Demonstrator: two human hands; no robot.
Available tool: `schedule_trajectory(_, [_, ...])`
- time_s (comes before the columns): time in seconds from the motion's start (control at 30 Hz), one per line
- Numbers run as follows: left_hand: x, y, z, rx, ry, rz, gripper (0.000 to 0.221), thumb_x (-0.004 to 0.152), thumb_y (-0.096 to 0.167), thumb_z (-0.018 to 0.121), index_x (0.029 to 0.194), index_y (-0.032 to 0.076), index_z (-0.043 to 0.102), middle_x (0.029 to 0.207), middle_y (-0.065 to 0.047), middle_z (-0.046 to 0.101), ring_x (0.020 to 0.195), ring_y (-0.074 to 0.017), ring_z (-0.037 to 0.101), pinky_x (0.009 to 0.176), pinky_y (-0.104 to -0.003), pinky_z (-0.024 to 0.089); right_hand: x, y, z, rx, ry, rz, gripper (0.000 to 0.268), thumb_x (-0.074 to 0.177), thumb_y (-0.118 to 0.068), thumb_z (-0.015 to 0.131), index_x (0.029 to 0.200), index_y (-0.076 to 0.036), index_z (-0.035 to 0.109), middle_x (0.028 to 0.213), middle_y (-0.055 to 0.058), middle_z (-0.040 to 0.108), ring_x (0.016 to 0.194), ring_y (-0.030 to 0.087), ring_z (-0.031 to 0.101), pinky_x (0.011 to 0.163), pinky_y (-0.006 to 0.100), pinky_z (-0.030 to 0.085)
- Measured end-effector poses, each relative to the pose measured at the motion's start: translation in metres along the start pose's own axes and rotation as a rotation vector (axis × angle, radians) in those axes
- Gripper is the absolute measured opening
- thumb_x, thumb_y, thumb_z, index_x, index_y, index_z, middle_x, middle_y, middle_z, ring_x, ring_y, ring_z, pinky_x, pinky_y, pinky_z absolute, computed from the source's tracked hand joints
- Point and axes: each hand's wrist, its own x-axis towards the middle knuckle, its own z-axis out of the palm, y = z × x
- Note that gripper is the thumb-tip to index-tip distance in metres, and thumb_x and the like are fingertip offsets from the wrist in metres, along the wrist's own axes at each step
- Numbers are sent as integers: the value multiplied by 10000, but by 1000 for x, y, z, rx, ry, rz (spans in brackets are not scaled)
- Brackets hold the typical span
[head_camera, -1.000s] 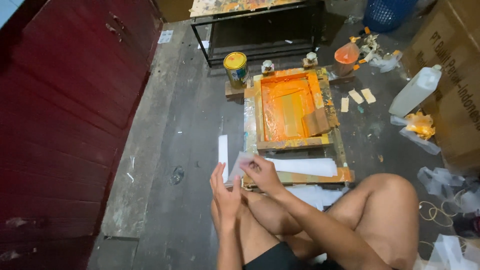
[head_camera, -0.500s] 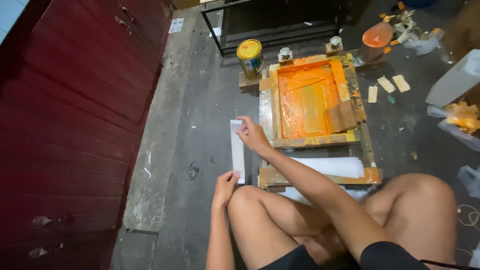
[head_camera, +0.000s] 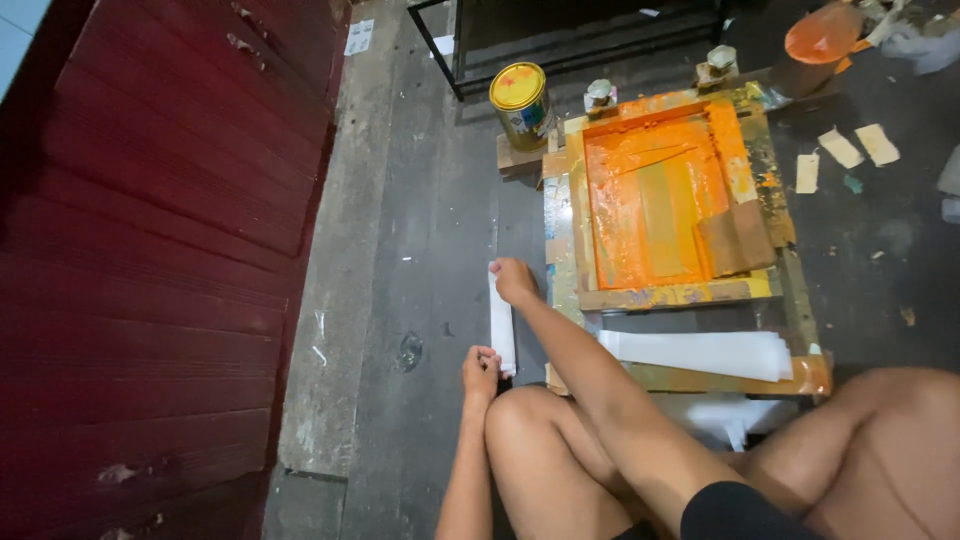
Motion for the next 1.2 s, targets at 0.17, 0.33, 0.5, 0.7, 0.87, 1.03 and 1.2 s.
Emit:
schedule_trajectory(0.17, [-19,24,-4,165,-14,-62,177,1025,115,576,1160,151,685,990,-104,753,714,-191,777,758,-360,615,-11,-12,-6,-20,-108,51,391,960,-32,576,1301,-173,706,1315,134,690,1260,327,641,991,468,562])
schedule_trajectory(0.33, [-25,38,-5,353,-26,-100,175,987,157,653,1157,177,691,1206,-176,747,1117,-359,720,930,-466,586,7,0,10,-59,-173,13,472,919,18,570,1358,-134,653,1389,166,626,1311,351,598,1035,508,544])
schedule_trajectory(0.5, [-24,20,-5,353,-52,-119,180,998,159,659,1173,152,621,1192,-236,734,1117,-397,714,922,-481,591,-15,-19,0,-127,-247,6,464,916,86,575,1366,-24,605,1451,166,462,1338,394,550,1038,586,528])
schedule_trajectory(0.7, [-31,31,-7,379,-69,-102,114,988,162,661,1086,140,607,1066,-249,757,1023,-421,734,854,-489,573,-32,-42,-20,-147,-292,4,512,888,143,570,1395,106,514,1626,356,157,1379,517,473,1119,592,477])
schedule_trajectory(0.87, [-51,68,-17,505,-67,-115,74,1017,244,622,1023,174,598,974,-135,778,912,-310,755,779,-430,580,-62,-73,-48,-101,-311,-89,613,934,18,603,1509,94,408,1635,392,76,1474,554,292,1182,639,353])
schedule_trajectory(1.03, [-64,96,-24,589,108,49,300,962,376,581,1036,113,704,971,-171,763,967,-381,729,813,-510,565,-106,-88,-89,23,-305,-541,616,914,-48,658,1477,90,448,1457,392,414,1116,477,645,937,510,571])
schedule_trajectory(1.2, [-80,127,-26,556,246,401,333,894,414,659,723,129,638,632,-169,661,743,-442,661,697,-507,504,-164,-88,-169,11,-364,-846,432,877,-90,720,1260,83,621,1081,277,694,823,376,745,751,467,586])
